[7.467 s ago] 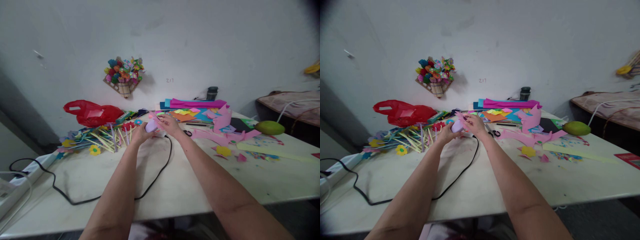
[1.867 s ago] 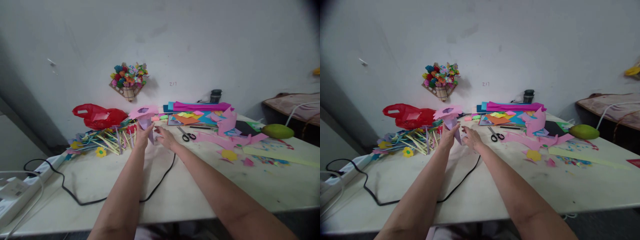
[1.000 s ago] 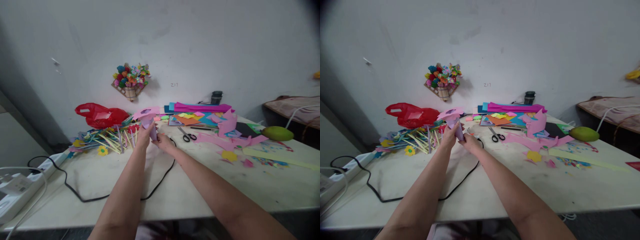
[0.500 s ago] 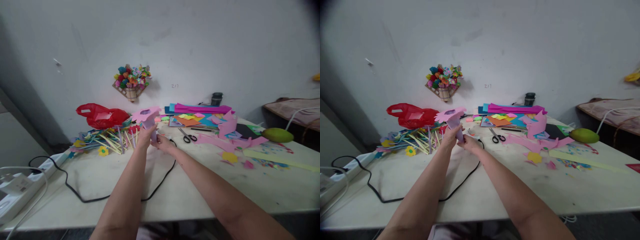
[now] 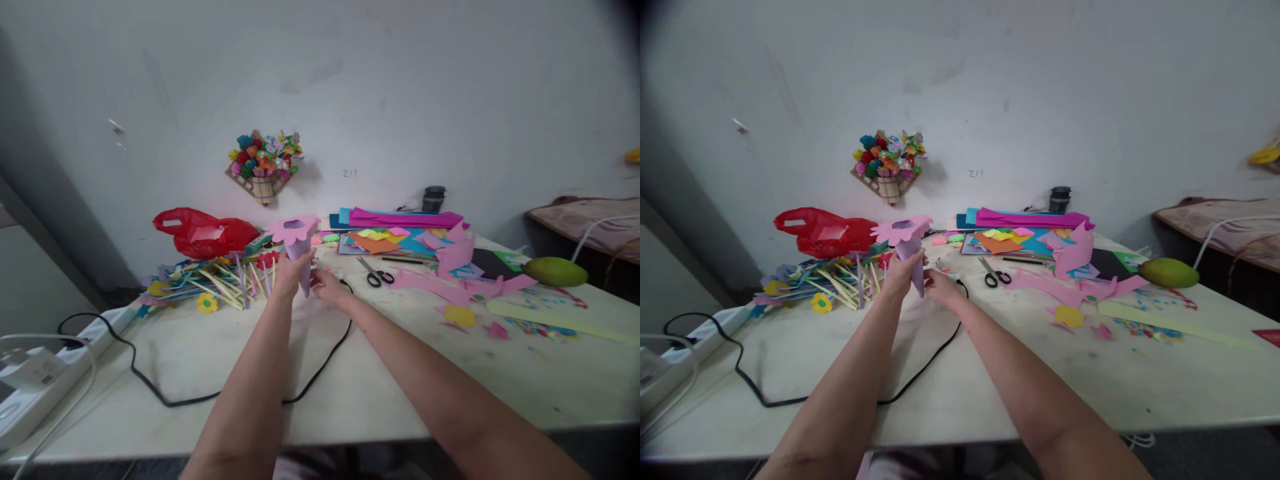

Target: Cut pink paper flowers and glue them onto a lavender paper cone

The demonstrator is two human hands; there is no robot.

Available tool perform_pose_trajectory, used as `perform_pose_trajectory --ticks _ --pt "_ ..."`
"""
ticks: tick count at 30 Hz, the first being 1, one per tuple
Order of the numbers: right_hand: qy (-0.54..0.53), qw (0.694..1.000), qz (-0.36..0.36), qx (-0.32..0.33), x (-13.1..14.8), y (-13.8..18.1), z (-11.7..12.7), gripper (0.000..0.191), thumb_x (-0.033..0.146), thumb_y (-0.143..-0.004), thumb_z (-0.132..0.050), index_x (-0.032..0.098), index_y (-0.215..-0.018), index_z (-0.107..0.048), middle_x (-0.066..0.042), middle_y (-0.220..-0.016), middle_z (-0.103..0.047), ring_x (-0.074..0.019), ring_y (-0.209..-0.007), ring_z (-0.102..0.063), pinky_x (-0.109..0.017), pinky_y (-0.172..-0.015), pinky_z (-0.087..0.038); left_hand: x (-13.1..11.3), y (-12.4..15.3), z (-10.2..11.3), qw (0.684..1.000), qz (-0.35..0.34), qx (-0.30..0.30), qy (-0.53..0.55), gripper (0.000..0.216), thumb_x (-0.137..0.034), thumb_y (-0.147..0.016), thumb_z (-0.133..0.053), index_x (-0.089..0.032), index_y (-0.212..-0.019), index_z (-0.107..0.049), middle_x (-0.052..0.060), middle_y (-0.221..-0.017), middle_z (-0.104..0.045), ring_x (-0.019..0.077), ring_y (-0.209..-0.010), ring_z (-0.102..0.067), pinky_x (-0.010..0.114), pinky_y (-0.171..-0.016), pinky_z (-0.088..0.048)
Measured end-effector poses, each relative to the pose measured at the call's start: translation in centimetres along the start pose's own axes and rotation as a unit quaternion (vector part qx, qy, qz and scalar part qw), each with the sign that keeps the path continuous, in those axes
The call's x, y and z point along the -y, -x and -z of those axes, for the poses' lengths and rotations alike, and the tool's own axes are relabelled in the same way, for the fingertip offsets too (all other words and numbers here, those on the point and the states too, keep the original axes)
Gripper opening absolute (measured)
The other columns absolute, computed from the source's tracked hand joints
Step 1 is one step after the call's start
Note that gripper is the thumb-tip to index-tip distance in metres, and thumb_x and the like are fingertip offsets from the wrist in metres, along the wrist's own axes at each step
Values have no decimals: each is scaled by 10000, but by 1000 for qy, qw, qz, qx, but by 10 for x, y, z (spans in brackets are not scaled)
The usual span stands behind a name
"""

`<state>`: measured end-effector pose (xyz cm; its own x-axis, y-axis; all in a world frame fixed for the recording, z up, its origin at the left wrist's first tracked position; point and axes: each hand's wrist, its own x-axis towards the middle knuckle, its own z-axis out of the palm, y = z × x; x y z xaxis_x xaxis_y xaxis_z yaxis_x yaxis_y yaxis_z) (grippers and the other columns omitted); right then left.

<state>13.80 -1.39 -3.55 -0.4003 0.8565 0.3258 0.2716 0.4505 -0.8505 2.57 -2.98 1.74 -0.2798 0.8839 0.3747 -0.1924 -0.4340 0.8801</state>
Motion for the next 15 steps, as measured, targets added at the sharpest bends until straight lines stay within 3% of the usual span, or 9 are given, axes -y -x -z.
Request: perform_pose_trajectory --ticks 2,4,6,8,10,15 --pt "35 992 25 -115 4 0 6 371 42 -685 -474 188 -1003 -596 -44 -954 -659 -157 -778 -612 -322 -769 -518 -2 -1 1 1000 -6 -12 -16 507 -419 -482 -853 -147 -823 -593 -9 -630 -602 116 -520 -546 260 -530 -431" --pt "90 964 47 -245 12 2 15 470 63 -707 -438 185 -1140 -573 -93 -1101 -633 -194 -889 -611 -374 -841 -512 -4 -2 2 999 -5 -13 -32 515 -427 -489 -855 -145 -830 -591 -11 -611 -595 112 -493 -529 255 -500 -417" --pt "144 931 101 -321 22 5 25 574 70 -709 -427 172 -1266 -520 -139 -1271 -550 -235 -1106 -558 -399 -942 -472 -6 -1 2 999 -5 -9 -50 531 -427 -491 -860 -143 -851 -592 -12 -605 -595 107 -481 -520 250 -485 -415" --pt "202 902 169 -342 33 7 34 644 84 -726 -432 202 -1358 -465 -126 -1398 -463 -261 -1313 -409 -443 -1064 -370 -8 0 2 997 0 -6 -76 553 -429 -495 -863 -143 -886 -597 -12 -605 -596 108 -475 -518 249 -478 -420" --pt "240 889 210 -327 43 9 40 693 82 -740 -423 228 -1417 -411 -108 -1463 -409 -271 -1352 -363 -477 -1100 -305 -9 1 1 994 12 -1 -105 582 -440 -497 -863 -143 -927 -607 -7 -604 -599 116 -466 -521 257 -471 -429" --pt "291 888 223 -279 52 7 45 726 75 -745 -409 214 -1456 -374 -87 -1536 -335 -260 -1389 -305 -463 -1111 -272 -7 1 0 990 43 15 -130 618 -437 -494 -865 -137 -980 -629 17 -627 -617 137 -462 -541 281 -467 -450"
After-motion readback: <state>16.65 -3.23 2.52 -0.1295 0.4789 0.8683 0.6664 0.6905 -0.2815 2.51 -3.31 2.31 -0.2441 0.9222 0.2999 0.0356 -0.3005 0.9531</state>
